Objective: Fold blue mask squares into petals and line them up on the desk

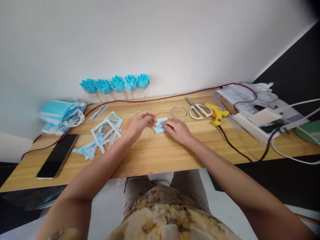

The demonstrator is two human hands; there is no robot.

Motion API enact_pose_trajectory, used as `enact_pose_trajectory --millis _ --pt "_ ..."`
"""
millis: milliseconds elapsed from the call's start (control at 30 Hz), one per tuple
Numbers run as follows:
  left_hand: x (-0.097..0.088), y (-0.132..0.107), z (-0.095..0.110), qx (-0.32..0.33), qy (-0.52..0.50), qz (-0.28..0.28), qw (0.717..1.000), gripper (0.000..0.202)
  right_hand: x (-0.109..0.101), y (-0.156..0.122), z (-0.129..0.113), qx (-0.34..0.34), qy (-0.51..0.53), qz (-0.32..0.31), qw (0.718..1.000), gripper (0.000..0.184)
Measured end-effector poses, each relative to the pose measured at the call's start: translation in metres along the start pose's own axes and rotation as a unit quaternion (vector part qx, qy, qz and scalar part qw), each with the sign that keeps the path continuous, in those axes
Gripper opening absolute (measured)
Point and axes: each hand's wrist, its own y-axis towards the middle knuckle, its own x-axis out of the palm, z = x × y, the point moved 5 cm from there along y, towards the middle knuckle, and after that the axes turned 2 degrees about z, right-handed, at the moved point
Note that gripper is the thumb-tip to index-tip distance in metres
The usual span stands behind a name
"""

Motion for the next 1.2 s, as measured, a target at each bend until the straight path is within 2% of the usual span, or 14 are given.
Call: enact_pose_trajectory --millis 100,200,267,333,433,500,567,633,733,833,933,1000,1067,1200 --pt "-0.002 -0.005 -0.005 0.051 0.017 0.010 0.999 0.009 -0.003 0.000 0.003 0.039 0.023 0.010 0.999 0.017" --pt "-0.001 -0.011 -0.007 0.104 0.098 -0.029 0.989 0.014 -0.007 0.000 0.007 0.093 0.065 0.035 0.993 0.018" --pt "0.006 -0.015 -0.009 0.140 0.179 -0.085 0.970 0.020 -0.009 0.001 0.011 0.120 0.090 0.050 0.987 0.019" --pt "0.015 -0.019 -0.012 0.181 0.271 -0.129 0.936 0.023 -0.010 0.002 0.017 0.141 0.114 0.061 0.982 0.020" --pt "0.021 -0.021 -0.015 0.225 0.353 -0.132 0.898 0.024 -0.014 0.003 0.027 0.167 0.160 0.105 0.967 0.021" --pt "0.022 -0.022 -0.014 0.225 0.353 -0.122 0.900 0.024 -0.020 0.004 0.032 0.177 0.192 0.147 0.954 0.020" --pt "0.020 -0.023 -0.011 0.209 0.317 -0.110 0.919 0.026 -0.027 0.006 0.030 0.176 0.206 0.169 0.948 0.020" --pt "0.017 -0.023 -0.007 0.165 0.248 -0.100 0.949 0.030 -0.034 0.010 0.020 0.157 0.192 0.163 0.955 0.019" --pt "0.016 -0.020 -0.008 0.054 0.045 -0.114 0.991 0.043 -0.041 0.018 -0.006 0.073 0.108 0.136 0.982 0.017" --pt "0.017 -0.016 -0.014 -0.058 -0.177 -0.134 0.973 0.053 -0.038 0.025 -0.034 -0.061 0.008 0.083 0.995 0.017" --pt "0.012 -0.010 -0.019 -0.085 -0.257 -0.093 0.958 0.031 -0.029 0.029 -0.046 -0.158 -0.035 0.031 0.986 0.019" --pt "0.005 -0.007 -0.020 -0.070 -0.268 -0.053 0.960 0.020 -0.030 0.034 -0.044 -0.167 -0.038 0.039 0.984 0.023" --pt "0.001 -0.005 -0.021 -0.067 -0.275 -0.023 0.959 0.023 -0.037 0.039 -0.036 -0.136 -0.031 0.079 0.987 0.029" --pt "-0.005 -0.002 -0.023 -0.066 -0.265 -0.006 0.962 0.023 -0.061 0.043 -0.009 -0.070 -0.042 0.168 0.982 0.032"
